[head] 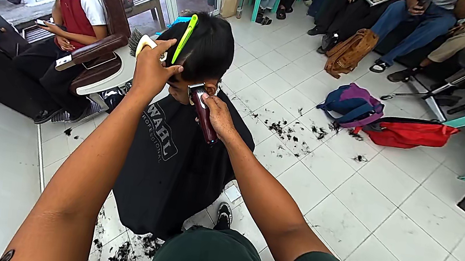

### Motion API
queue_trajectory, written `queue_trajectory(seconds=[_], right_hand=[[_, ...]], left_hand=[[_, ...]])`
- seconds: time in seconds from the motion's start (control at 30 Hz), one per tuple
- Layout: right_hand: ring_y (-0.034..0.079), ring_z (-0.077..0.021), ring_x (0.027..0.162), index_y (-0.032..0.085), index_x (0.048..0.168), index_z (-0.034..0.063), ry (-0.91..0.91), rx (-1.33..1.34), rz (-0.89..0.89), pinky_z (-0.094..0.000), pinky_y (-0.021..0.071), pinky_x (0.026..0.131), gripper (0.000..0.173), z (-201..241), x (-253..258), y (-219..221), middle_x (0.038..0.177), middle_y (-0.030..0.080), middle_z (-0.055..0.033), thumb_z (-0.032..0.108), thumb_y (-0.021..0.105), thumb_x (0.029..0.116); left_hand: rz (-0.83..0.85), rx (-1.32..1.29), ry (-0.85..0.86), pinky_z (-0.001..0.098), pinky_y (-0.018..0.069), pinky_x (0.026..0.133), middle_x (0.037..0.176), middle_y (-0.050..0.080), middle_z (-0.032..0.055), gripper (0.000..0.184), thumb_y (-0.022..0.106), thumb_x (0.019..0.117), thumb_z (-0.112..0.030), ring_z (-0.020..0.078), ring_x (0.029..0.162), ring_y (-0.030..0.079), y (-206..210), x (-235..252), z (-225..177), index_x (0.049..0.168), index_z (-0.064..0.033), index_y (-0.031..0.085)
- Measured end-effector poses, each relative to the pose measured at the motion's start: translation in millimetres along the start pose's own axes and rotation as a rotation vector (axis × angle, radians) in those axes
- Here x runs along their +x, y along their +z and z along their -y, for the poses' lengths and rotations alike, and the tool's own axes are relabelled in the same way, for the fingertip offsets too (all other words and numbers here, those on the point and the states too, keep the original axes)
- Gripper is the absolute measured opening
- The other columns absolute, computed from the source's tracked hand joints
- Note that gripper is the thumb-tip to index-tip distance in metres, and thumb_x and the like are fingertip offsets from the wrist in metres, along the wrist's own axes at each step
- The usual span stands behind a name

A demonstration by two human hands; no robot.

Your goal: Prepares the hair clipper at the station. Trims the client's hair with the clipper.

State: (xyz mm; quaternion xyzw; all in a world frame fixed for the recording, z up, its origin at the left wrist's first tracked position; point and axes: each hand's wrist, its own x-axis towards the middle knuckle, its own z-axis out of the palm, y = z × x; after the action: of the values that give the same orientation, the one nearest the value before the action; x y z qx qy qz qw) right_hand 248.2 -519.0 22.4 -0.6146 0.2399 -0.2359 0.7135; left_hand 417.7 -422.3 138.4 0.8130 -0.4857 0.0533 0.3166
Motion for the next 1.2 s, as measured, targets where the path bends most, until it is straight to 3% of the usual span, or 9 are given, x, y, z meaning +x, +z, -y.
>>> queue_trajectory(seconds=[0.1,0.23,0.33,0.43,0.53,0.77,0.87,1.0,1.2], right_hand=[[0.066,-0.0181,0.074,0.057,0.123,0.0002,-0.036,-0.002,0.101,-0.0362,0.0597,0.069,0.039,-1.9,-7.5,-2.6,0.095,0.065,-0.0111,0.033,0.039,0.1111],[0.064,-0.02,0.066,0.057,0.125,-0.0029,0.092,-0.093,0.133,-0.0363,0.0587,0.063,0.045,-8.2,-10.4,1.4,0.093,0.065,-0.0153,0.018,0.078,0.0904],[0.066,-0.0203,0.07,0.055,0.126,-0.0015,0.081,-0.135,0.09,-0.0372,0.0594,0.067,0.054,-3.2,-4.8,4.7,0.097,0.066,-0.016,0.018,0.084,0.0845],[0.068,-0.0223,0.077,0.058,0.125,-0.0014,0.093,-0.099,0.064,-0.0403,0.0604,0.072,0.045,2.3,-1.7,3.1,0.098,0.067,-0.0158,0.036,0.066,0.1004],[0.068,-0.024,0.08,0.06,0.121,-0.0005,0.064,-0.081,0.033,-0.0426,0.06,0.074,0.045,1.7,1.1,1.9,0.098,0.066,-0.0156,0.04,0.043,0.1102],[0.069,-0.0249,0.082,0.061,0.12,-0.0009,0.051,-0.136,0.037,-0.0442,0.0597,0.077,0.047,1.0,3.9,-3.5,0.098,0.067,-0.0162,0.041,0.043,0.1103],[0.069,-0.0237,0.081,0.059,0.121,-0.0001,-0.001,-0.089,0.048,-0.0419,0.0604,0.075,0.045,3.4,1.6,-2.6,0.098,0.067,-0.0147,0.04,0.041,0.1109],[0.069,-0.0217,0.076,0.061,0.117,-0.0008,0.033,-0.098,0.082,-0.0395,0.0607,0.071,0.045,2.6,-2.0,-6.4,0.094,0.067,-0.0138,0.039,0.041,0.1112],[0.068,-0.0198,0.074,0.06,0.116,-0.0008,-0.003,-0.007,0.046,-0.0371,0.0604,0.069,0.043,3.1,-2.2,-4.3,0.091,0.066,-0.0121,0.036,0.038,0.1122]], left_hand=[[0.0,0.002,0.004,0.0448,0.0497,0.102,0.143,0.06,0.0167,0.06,0.081,0.0893,-0.022,0.0291,0.12,0.063,0.0,1.4,0.4,0.144,-0.0081,0.059],[-0.001,0.011,0.005,0.045,0.0502,0.101,0.143,0.06,0.0162,0.06,0.082,0.0892,-0.022,0.0288,0.118,0.064,0.7,0.9,1.9,0.144,-0.0092,0.06],[-0.003,0.011,0.002,0.0442,0.0518,0.096,0.142,0.06,0.0168,0.061,0.082,0.089,-0.022,0.0286,0.112,0.065,-0.3,0.2,0.8,0.144,-0.0083,0.059],[-0.001,0.016,-0.008,0.0436,0.0517,0.096,0.142,0.06,0.0161,0.061,0.082,0.0889,-0.022,0.0278,0.112,0.065,-0.1,0.3,-0.5,0.144,-0.0093,0.06],[0.001,0.012,0.004,0.0467,0.0501,0.101,0.141,0.06,0.0179,0.06,0.082,0.089,-0.022,0.0306,0.118,0.064,-0.6,-0.1,-1.1,0.143,-0.0074,0.06],[0.002,0.016,0.001,0.0454,0.0511,0.098,0.141,0.06,0.0175,0.06,0.081,0.0894,-0.022,0.0295,0.113,0.065,-0.1,-0.1,-2.0,0.144,-0.008,0.059],[-0.003,0.015,0.003,0.0462,0.0481,0.104,0.142,0.06,0.017,0.06,0.082,0.089,-0.022,0.0299,0.121,0.063,0.4,0.0,-1.1,0.144,-0.008,0.06],[0.003,0.016,-0.015,0.0448,0.0511,0.098,0.141,0.06,0.0169,0.06,0.081,0.0894,-0.022,0.0292,0.113,0.065,0.2,0.0,-1.4,0.144,-0.0086,0.059],[0.004,0.019,-0.006,0.0456,0.0496,0.1,0.142,0.06,0.0177,0.06,0.081,0.0896,-0.022,0.0301,0.116,0.064,-0.5,-0.7,-2.0,0.144,-0.0084,0.059]])
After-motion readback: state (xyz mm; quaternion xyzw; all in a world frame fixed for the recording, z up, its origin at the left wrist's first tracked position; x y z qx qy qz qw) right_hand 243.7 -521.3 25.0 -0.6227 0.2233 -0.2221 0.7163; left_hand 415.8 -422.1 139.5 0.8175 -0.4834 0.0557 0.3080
